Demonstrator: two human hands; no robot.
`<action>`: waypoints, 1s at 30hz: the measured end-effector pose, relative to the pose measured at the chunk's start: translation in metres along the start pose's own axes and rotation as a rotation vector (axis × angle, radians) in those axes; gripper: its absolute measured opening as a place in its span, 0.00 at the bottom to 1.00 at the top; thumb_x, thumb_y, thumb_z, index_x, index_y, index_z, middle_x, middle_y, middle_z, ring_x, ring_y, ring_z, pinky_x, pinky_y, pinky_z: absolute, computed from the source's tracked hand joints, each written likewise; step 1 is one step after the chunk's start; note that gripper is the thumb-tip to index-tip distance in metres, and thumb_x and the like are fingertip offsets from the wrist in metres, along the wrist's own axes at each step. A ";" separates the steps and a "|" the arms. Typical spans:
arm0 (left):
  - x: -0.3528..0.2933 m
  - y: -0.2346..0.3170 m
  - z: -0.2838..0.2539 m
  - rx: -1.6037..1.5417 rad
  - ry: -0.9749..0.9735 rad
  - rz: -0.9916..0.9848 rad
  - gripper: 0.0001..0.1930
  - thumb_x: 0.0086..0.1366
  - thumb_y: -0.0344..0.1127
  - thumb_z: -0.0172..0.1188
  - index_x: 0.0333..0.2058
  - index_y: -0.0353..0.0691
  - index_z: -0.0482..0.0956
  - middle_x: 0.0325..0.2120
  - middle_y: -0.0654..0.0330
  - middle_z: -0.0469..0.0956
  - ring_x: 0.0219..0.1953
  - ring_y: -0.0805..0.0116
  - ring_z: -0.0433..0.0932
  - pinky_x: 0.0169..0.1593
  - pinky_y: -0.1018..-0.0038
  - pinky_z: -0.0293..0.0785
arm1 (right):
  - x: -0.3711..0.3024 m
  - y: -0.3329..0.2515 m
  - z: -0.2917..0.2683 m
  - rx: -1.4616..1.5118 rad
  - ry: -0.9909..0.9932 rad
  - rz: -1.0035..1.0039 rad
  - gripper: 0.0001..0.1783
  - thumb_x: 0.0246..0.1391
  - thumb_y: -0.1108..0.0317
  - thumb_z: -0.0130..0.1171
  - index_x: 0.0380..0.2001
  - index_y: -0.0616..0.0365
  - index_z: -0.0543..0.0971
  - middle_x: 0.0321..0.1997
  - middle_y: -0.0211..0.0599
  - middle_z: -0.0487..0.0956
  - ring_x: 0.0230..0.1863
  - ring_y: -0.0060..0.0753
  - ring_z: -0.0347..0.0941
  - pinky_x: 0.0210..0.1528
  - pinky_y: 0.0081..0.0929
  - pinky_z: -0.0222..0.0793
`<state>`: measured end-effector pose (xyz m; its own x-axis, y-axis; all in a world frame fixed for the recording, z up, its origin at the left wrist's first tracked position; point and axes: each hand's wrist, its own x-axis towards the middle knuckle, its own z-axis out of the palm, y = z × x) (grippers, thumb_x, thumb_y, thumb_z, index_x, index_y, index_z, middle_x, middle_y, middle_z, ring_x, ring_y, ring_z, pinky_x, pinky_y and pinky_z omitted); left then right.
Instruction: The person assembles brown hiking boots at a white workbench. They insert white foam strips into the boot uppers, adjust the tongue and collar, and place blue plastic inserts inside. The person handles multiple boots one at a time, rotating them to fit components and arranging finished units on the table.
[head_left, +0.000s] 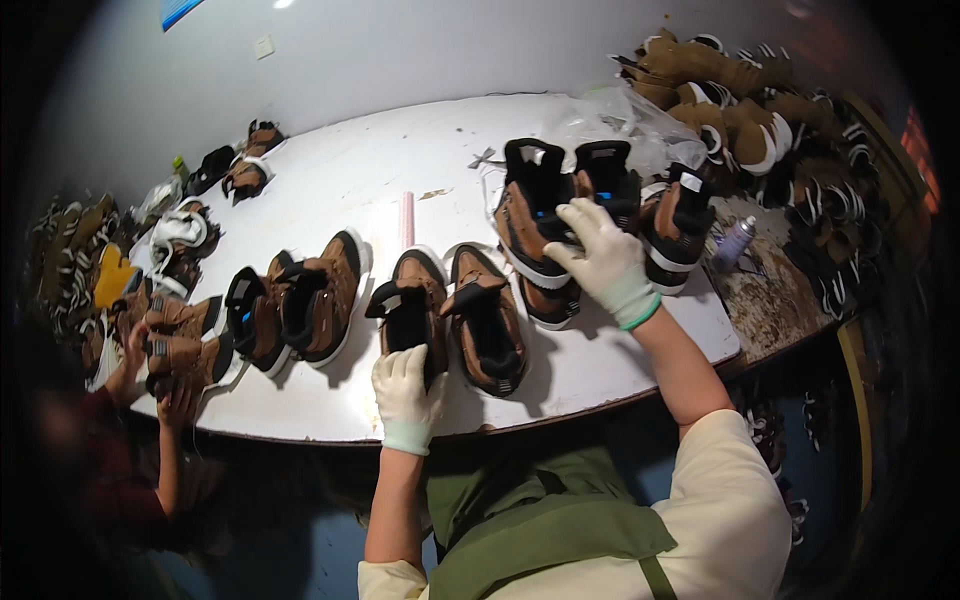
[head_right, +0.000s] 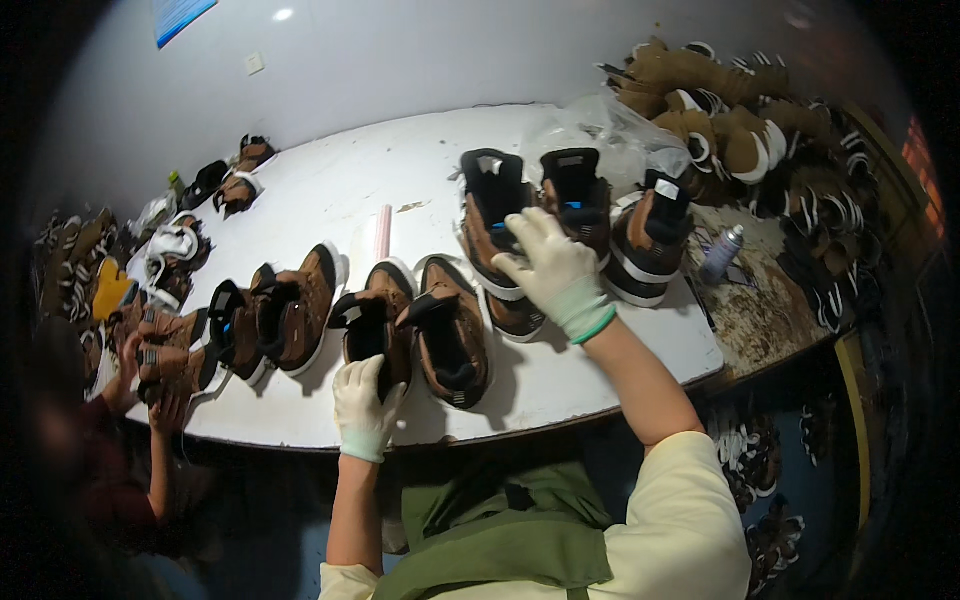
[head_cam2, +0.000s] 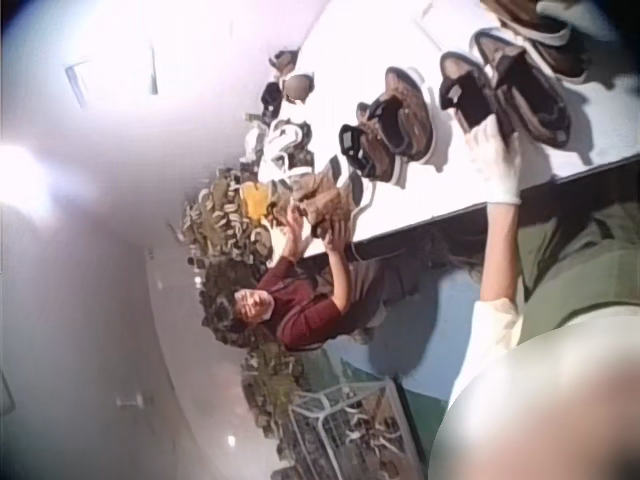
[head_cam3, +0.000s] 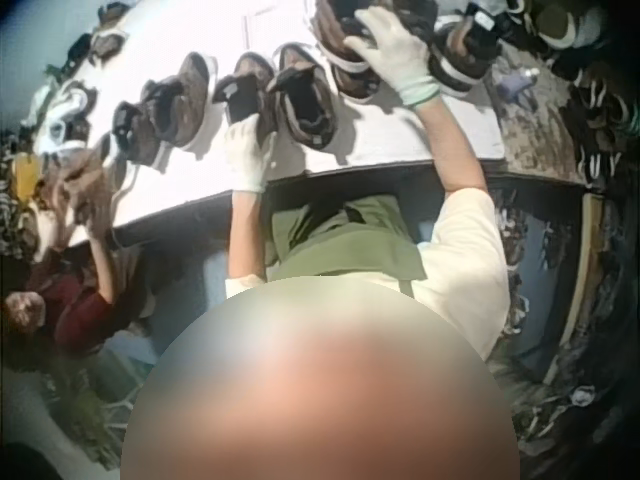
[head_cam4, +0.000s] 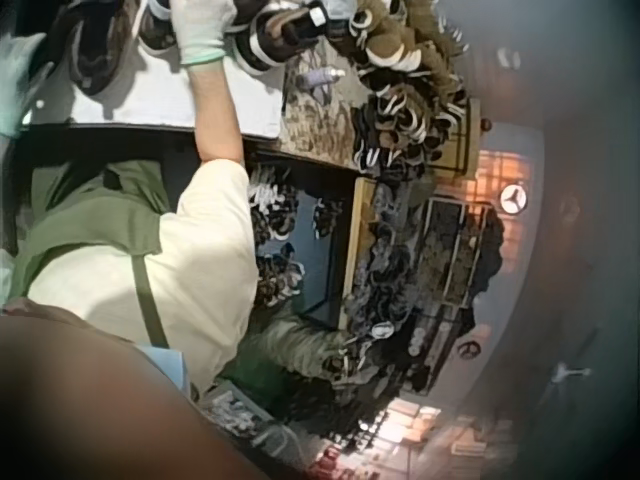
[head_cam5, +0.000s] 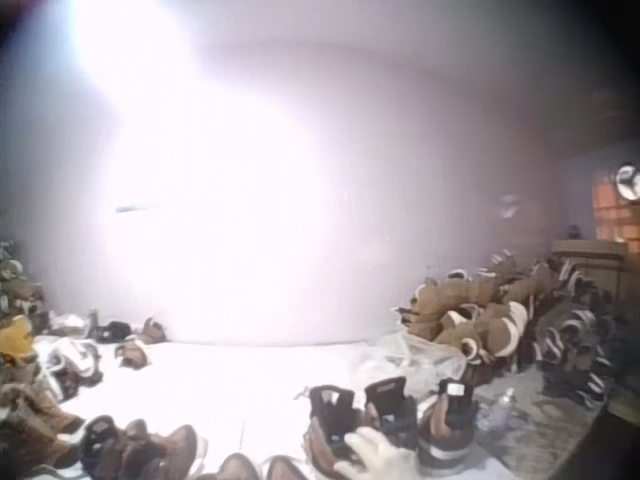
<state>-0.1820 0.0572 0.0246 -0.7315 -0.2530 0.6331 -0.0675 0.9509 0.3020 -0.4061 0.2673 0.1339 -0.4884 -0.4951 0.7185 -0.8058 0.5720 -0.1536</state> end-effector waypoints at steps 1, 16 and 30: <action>-0.002 -0.002 0.001 0.018 0.000 -0.001 0.28 0.50 0.34 0.69 0.51 0.38 0.73 0.42 0.53 0.76 0.48 0.50 0.71 0.58 0.55 0.64 | -0.002 -0.003 0.000 0.010 0.015 0.000 0.28 0.50 0.49 0.65 0.52 0.47 0.76 0.57 0.40 0.75 0.41 0.48 0.81 0.41 0.39 0.78; -0.006 -0.018 0.007 0.051 0.091 -0.025 0.30 0.50 0.32 0.69 0.53 0.37 0.72 0.35 0.53 0.75 0.42 0.52 0.73 0.63 0.50 0.60 | -0.046 -0.042 0.003 0.268 0.006 -0.064 0.24 0.49 0.55 0.67 0.49 0.52 0.78 0.53 0.39 0.77 0.36 0.41 0.82 0.35 0.31 0.80; 0.029 0.055 -0.078 -0.291 0.461 -0.166 0.28 0.55 0.21 0.67 0.56 0.33 0.71 0.39 0.55 0.75 0.40 0.61 0.75 0.55 0.65 0.70 | -0.101 -0.037 0.043 0.670 -0.183 0.266 0.21 0.50 0.61 0.67 0.46 0.58 0.79 0.46 0.41 0.80 0.41 0.39 0.80 0.44 0.30 0.76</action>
<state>-0.1534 0.0880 0.1152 -0.3509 -0.5085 0.7863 0.0816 0.8199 0.5667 -0.3411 0.2683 0.0377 -0.6960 -0.5304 0.4839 -0.6558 0.1954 -0.7292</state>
